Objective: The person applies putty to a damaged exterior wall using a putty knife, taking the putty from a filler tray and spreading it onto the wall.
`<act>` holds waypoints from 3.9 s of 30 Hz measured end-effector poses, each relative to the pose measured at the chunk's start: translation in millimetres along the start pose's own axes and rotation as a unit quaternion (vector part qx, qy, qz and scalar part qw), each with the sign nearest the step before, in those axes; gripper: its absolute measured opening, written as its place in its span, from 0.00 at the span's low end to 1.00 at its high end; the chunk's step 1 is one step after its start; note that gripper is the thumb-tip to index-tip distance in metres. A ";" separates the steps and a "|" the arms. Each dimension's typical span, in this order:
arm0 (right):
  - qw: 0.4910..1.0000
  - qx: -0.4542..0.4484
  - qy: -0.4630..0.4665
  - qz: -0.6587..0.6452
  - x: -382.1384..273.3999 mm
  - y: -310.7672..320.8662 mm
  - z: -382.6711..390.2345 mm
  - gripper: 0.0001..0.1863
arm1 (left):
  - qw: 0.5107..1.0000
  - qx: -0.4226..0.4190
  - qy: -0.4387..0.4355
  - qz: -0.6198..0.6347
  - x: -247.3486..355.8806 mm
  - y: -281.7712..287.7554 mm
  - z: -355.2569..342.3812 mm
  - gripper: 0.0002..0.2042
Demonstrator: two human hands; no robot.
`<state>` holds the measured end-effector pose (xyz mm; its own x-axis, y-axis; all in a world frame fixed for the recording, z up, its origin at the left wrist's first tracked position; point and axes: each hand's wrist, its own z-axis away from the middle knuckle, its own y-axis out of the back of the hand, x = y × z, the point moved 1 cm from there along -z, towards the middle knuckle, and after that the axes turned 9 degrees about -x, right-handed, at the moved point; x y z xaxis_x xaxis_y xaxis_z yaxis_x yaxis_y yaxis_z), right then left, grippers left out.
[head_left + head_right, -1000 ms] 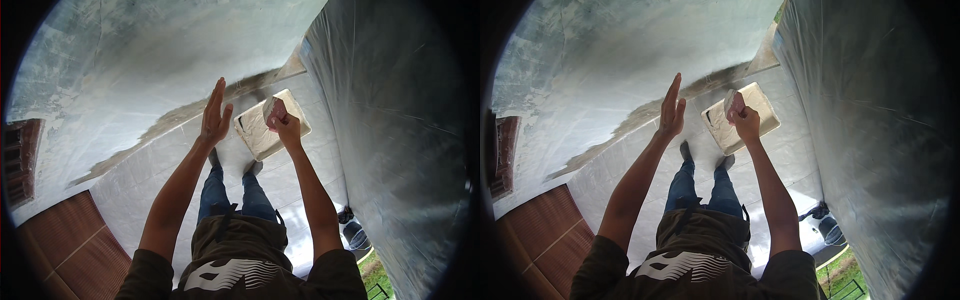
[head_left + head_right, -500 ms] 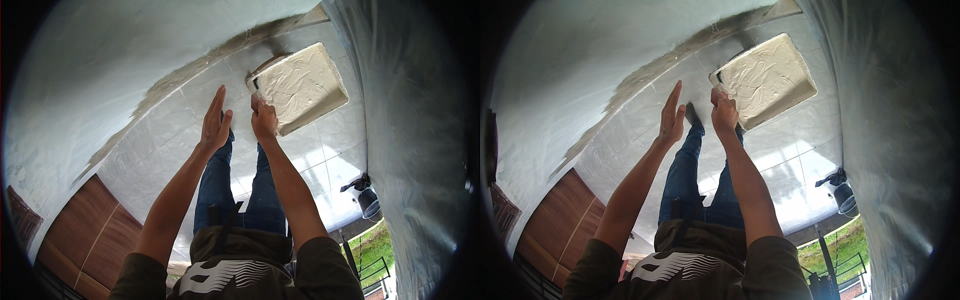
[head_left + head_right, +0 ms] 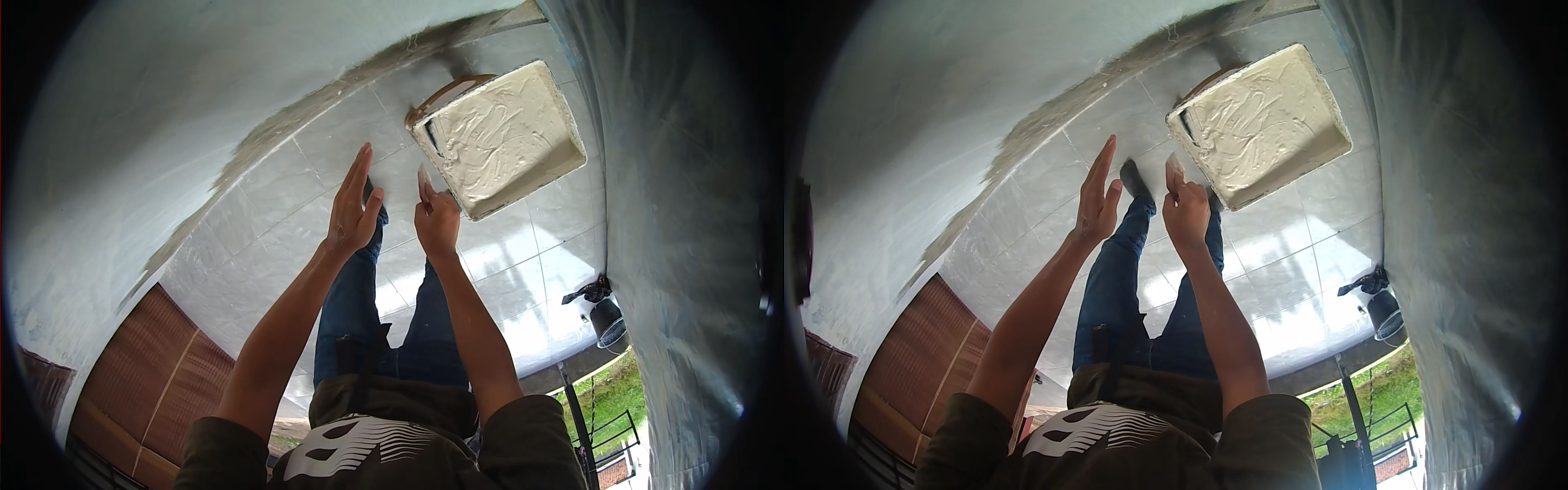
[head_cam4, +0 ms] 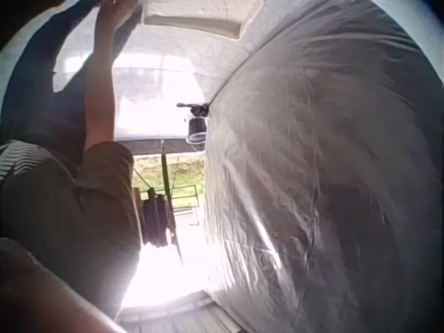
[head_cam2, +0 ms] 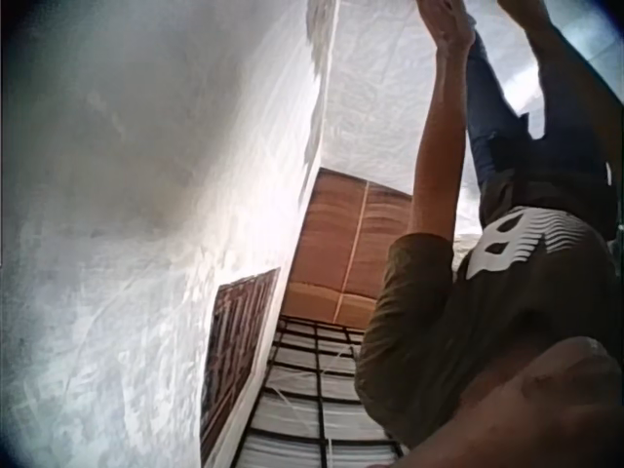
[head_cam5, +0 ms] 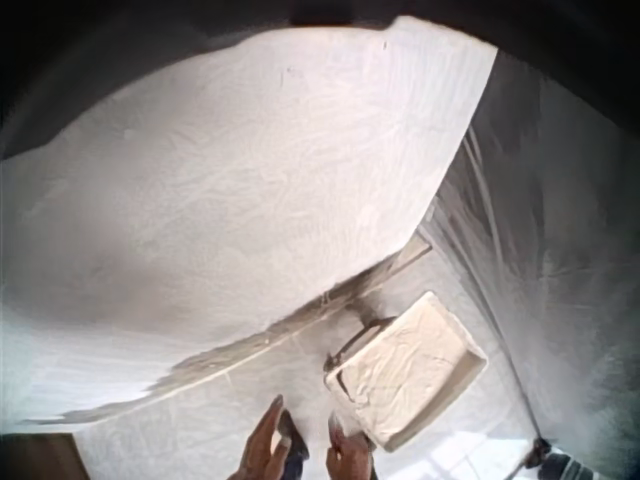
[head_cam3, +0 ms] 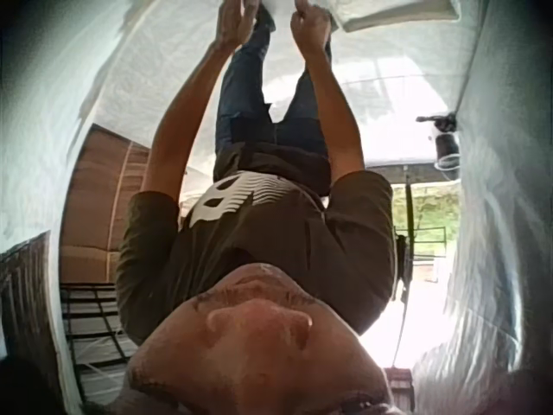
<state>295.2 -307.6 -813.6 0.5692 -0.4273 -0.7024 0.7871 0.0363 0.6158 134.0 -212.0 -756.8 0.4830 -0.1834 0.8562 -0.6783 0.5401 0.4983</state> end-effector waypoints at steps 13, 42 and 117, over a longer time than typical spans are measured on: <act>0.994 0.038 -0.036 -0.097 15.8 34.9 15.9 0.14 | 1.000 -0.003 0.029 0.008 5.6 -30.0 15.4 0.30; 0.997 -0.039 0.066 -0.007 26.4 55.6 -84.4 0.03 | 0.998 0.011 0.058 0.006 0.7 -54.0 24.4 0.31; 0.961 0.181 -0.173 -0.116 89.9 15.9 -69.2 0.15 | 0.996 0.034 0.075 0.027 -12.3 -94.8 34.5 0.30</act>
<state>375.3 -282.9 -891.6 0.2263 -0.6635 -0.7131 0.7129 -0.3860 0.5854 173.3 -289.3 -809.9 0.5191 -0.0279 0.8542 -0.7388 0.4878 0.4650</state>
